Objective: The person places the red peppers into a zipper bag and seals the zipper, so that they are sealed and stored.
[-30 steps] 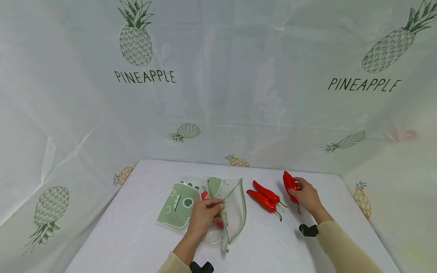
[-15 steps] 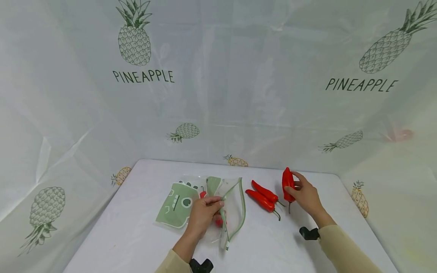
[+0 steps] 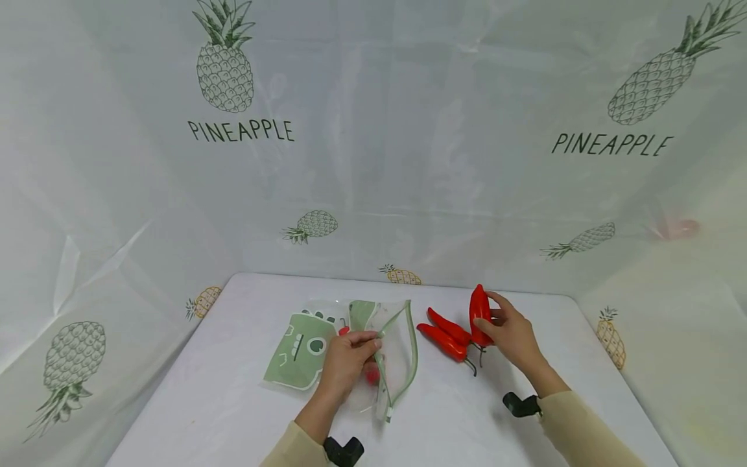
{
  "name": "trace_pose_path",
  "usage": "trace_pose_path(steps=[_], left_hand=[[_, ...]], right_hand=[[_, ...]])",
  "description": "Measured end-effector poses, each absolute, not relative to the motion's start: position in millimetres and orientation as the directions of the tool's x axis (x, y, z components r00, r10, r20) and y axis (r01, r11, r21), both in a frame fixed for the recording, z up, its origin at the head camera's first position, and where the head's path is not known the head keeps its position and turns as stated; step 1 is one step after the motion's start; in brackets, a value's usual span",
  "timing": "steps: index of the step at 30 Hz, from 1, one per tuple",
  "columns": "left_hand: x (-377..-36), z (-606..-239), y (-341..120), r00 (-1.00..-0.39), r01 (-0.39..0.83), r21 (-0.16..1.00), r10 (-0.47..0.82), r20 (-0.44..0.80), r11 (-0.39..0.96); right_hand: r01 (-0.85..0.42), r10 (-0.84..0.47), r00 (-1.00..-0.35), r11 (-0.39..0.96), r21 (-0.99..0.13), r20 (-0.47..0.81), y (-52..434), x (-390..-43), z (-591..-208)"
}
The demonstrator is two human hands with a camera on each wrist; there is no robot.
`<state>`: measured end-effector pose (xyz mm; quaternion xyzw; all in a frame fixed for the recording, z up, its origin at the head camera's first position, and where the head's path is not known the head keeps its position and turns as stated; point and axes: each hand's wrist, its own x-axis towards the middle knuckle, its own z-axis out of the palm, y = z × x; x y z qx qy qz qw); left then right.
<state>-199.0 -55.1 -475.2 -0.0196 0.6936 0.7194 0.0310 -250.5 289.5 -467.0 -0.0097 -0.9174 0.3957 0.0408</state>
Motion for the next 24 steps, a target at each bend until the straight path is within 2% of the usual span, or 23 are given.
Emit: trace_pose_path(steps=[10,24], left_hand=[[-202.3,-474.3,-54.6,-0.997,-0.073,0.997,0.015,-0.073,-0.033],[-202.3,-474.9,-54.7,-0.998,-0.058,0.997,0.010,-0.058,-0.045]], right_hand=[[-0.072,0.020,-0.994,0.644,-0.762,0.111,266.0,-240.4,-458.4],[-0.086,-0.008,-0.995,0.615,-0.784,0.103,232.5,-225.7,-454.8]])
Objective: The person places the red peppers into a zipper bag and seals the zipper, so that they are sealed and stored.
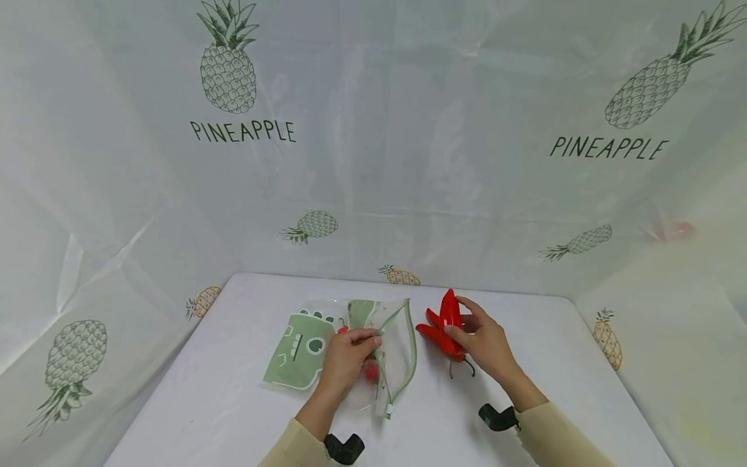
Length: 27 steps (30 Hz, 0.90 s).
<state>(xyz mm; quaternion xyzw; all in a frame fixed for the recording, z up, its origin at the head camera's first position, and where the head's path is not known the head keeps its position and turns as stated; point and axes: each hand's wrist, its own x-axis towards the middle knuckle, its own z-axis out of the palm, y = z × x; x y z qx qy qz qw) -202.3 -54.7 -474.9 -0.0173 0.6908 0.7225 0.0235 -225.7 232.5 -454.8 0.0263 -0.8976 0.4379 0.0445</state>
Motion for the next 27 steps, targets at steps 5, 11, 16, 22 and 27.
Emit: trace_pose_path(steps=[5,11,16,22,27], left_hand=[[-202.8,-475.7,-54.8,-0.998,-0.064,0.997,0.009,-0.064,-0.047],[-202.7,-473.3,-53.7,-0.999,-0.052,0.997,0.012,-0.051,-0.062],[-201.7,-469.4,-53.4,-0.998,-0.055,0.996,0.010,-0.055,-0.065],[-201.8,-469.3,-53.3,-0.999,-0.049,0.998,0.022,-0.049,-0.034],[-199.5,-466.7,-53.6,-0.999,-0.042,0.999,0.035,-0.041,-0.008]], right_hand=[[-0.080,-0.030,-0.997,0.605,-0.792,0.077,218.7,-220.5,-452.9],[-0.084,-0.054,-0.996,0.570,-0.817,0.065,200.9,-213.4,-450.4],[-0.084,-0.083,-0.996,0.555,-0.828,0.046,187.2,-209.1,-450.2],[-0.090,-0.119,-0.992,0.543,-0.835,0.030,173.5,-204.6,-452.5],[-0.089,-0.157,-0.988,0.546,-0.833,0.003,166.0,-202.6,-455.5]])
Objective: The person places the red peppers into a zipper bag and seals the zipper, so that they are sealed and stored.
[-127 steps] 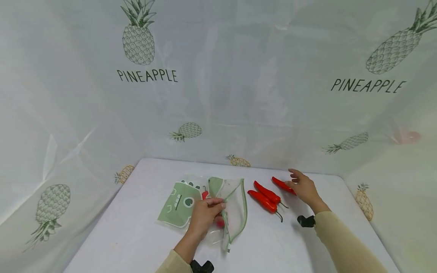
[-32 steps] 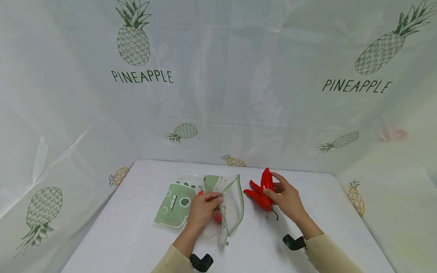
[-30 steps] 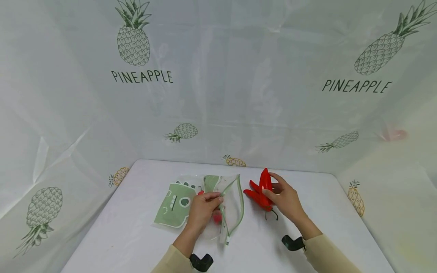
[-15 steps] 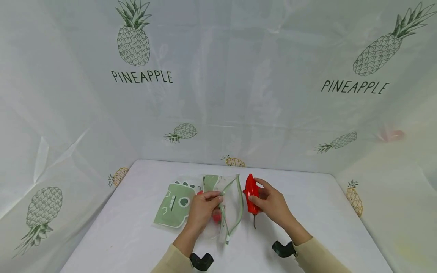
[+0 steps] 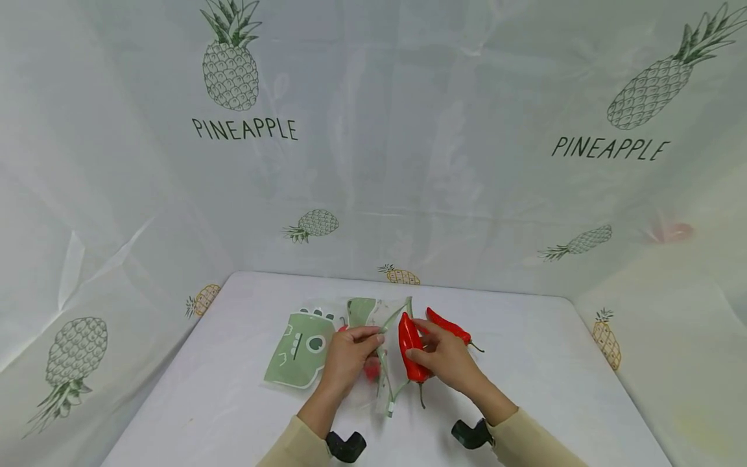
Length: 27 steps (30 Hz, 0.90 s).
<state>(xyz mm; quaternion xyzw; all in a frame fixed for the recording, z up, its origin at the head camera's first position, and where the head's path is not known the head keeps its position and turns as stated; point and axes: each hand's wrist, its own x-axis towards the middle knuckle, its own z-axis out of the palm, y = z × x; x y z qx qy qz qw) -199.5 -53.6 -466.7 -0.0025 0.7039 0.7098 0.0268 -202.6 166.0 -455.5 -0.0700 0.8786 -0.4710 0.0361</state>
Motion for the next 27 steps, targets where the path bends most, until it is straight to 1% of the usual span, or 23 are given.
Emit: trace_pose_path(steps=[5,13,18,21,27], left_hand=[[-197.7,-465.0,-52.7,-0.998,-0.038,0.999,0.043,-0.037,-0.010],[-193.8,-469.5,-50.9,-0.997,-0.032,0.999,0.067,-0.035,0.042],[-192.0,-470.2,-49.1,-0.995,-0.042,0.999,0.085,-0.045,0.034],[-190.0,-469.8,-47.9,-0.994,-0.039,0.999,0.100,-0.041,0.021],[-187.4,-467.0,-45.9,-0.993,-0.052,0.999,0.110,-0.050,-0.015]], right_hand=[[-0.093,-0.188,-0.982,0.548,-0.831,-0.014,161.5,-203.3,-458.5],[-0.043,-0.176,-0.983,0.522,-0.852,-0.058,153.6,-207.4,-459.2],[-0.029,-0.171,-0.983,0.488,-0.872,-0.063,148.4,-210.8,-460.6],[-0.044,-0.150,-0.988,0.501,-0.864,-0.037,145.0,-211.4,-460.6],[-0.074,-0.064,-0.997,0.593,-0.802,0.045,135.9,-211.5,-462.4]])
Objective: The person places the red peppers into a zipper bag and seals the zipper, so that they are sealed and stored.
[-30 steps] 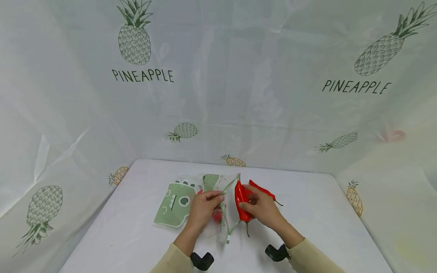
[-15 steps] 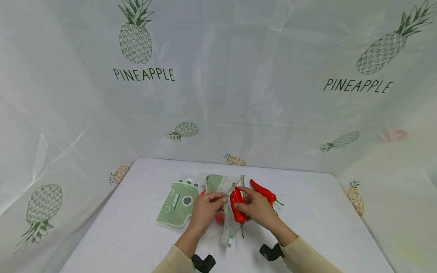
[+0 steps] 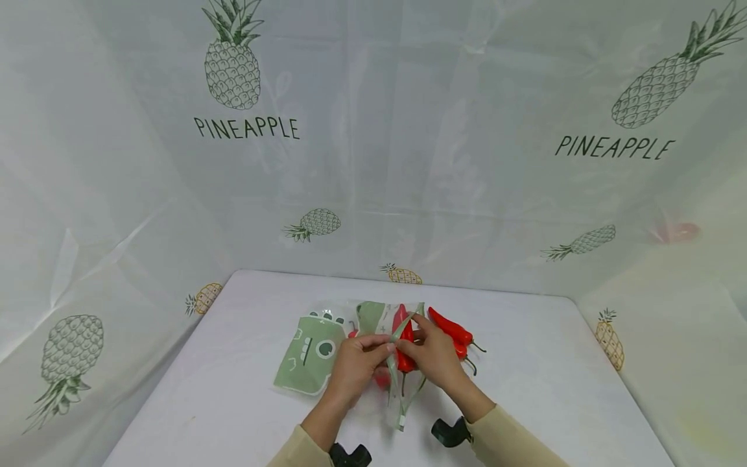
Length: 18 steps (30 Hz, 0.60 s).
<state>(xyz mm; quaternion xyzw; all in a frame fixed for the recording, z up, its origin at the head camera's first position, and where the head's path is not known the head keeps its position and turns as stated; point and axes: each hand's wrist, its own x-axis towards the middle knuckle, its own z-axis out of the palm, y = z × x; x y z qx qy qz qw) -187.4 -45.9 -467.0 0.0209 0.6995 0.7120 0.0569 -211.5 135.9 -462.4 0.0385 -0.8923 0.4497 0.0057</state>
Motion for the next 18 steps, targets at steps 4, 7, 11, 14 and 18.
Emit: trace_pose_path(steps=[4,7,11,14,18], left_hand=[[-186.8,-465.0,-44.6,-0.993,-0.049,0.998,0.110,-0.044,-0.044],[-185.8,-462.9,-44.0,-0.993,-0.049,0.997,0.112,-0.042,-0.065],[-185.6,-459.7,-44.2,-0.994,-0.047,0.996,0.103,-0.039,-0.081],[-186.5,-457.6,-45.3,-0.996,-0.027,0.996,0.083,-0.020,-0.080],[-188.4,-456.3,-48.2,-0.998,-0.023,0.995,0.062,-0.017,-0.093]], right_hand=[[-0.088,-0.066,-0.996,0.577,-0.812,0.060,129.3,-211.3,-468.0],[-0.089,-0.075,-0.996,0.563,-0.821,0.057,124.3,-210.0,-472.5],[-0.103,-0.086,-0.994,0.571,-0.815,0.065,119.3,-208.1,-477.5],[-0.115,-0.092,-0.993,0.580,-0.807,0.075,117.9,-207.3,-479.4],[-0.104,-0.097,-0.993,0.567,-0.817,0.060,117.4,-205.6,-479.2]])
